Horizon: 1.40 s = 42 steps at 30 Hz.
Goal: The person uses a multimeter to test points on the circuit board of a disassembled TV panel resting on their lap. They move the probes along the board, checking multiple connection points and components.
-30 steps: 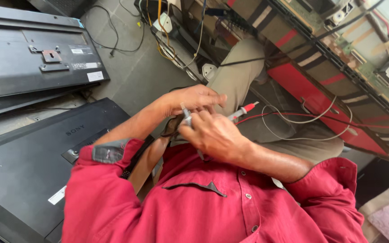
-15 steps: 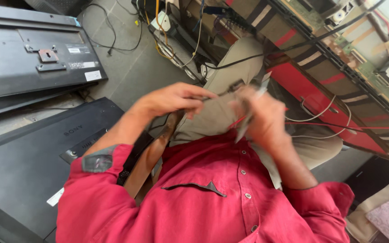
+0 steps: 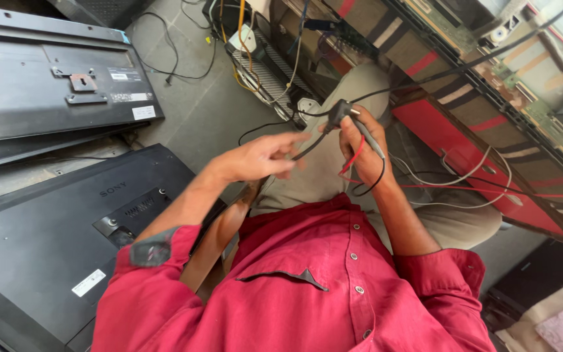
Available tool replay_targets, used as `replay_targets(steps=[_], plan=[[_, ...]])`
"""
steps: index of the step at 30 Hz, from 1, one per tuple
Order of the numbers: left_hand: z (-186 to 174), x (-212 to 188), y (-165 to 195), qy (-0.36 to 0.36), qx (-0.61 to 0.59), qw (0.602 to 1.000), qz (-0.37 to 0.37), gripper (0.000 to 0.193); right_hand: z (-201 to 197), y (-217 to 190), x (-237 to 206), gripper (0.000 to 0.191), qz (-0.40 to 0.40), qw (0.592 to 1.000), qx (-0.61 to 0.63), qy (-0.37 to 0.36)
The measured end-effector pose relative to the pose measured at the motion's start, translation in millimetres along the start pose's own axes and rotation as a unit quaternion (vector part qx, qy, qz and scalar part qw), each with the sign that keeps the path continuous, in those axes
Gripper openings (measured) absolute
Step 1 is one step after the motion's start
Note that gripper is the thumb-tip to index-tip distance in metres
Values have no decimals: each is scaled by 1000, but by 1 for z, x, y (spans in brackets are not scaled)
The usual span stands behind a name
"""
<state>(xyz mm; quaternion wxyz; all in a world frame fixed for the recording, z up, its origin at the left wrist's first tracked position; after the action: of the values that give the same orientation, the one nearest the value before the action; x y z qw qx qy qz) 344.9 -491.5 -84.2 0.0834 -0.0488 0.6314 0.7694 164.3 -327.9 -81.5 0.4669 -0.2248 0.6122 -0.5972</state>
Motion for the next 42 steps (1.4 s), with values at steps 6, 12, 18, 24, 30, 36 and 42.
replay_targets(steps=[6,12,18,24,30,36,42], plan=[[-9,50,-18,202,-37,972,112,64,19,-9,33,36,-2,991,-128,-27],[-30,87,-28,281,32,941,188,60,10,-9,76,36,-17,988,-152,5],[-62,110,-33,366,200,847,329,47,1,4,95,34,-192,949,-241,62],[-117,112,-7,588,182,700,362,50,14,38,77,39,-44,976,-210,21],[-136,118,7,656,317,620,290,50,19,46,56,34,-43,975,-220,-2],[-151,121,10,667,281,637,267,47,16,50,49,33,-23,981,-191,-6],[-152,120,10,650,319,626,290,46,13,50,53,32,-30,981,-192,-10]])
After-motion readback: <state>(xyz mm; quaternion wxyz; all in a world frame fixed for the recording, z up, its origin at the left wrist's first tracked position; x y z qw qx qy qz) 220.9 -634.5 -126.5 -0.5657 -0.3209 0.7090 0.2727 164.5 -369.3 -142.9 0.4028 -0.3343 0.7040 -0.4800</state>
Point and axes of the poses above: each hand's wrist, its own x-axis towards the middle knuckle, its own z-axis out of the palm, y = z × x, the point moved 2 cm from there along x, towards the middle knuckle, and after that the axes turned 9 degrees about z, right-handed, at the moved point
